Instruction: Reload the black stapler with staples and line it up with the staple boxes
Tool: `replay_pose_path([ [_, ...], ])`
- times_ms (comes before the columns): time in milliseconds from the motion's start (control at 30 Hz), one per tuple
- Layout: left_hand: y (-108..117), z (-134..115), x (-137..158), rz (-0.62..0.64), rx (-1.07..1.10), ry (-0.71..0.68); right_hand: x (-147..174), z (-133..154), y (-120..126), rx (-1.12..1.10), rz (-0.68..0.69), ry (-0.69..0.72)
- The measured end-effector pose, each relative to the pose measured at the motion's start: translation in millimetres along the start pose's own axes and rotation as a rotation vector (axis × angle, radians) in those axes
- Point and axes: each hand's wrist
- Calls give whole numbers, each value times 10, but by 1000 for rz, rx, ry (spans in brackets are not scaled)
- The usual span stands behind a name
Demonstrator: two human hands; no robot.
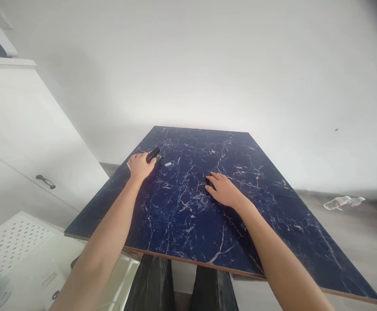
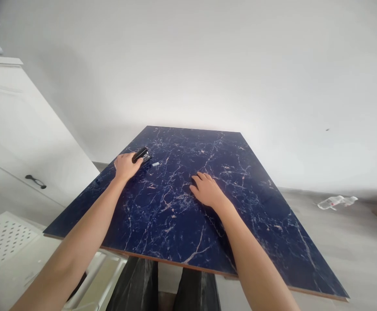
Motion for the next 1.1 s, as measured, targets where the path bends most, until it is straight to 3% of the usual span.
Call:
replay_pose_path([
  [200,-96,-60,-5,17,6,-48,3,-12,-3,-11,8,0],
  [533,-111,-90,10,48,117,-5,-11,-6,-24,15,-8,4],
  [700,25,29,-89,-129,73,14,-1,1,-17,11,-8,-3],
  [733,52,70,-127,-92,69,44,2,5,-13,13,-11,-1],
  [867,85,199,-264,266,106,61,-1,25,-1,20,-22,2],
  [1100,-32,112,-234,301,218,-83,-30,55,-8,3,-44,-20],
])
Point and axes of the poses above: each hand's wrist, its own x-axis away from the middle knuckle, its own y-axis out of the back of the hand, z = x × y, and after that the axes turned 5 degrees about -y, right-handed
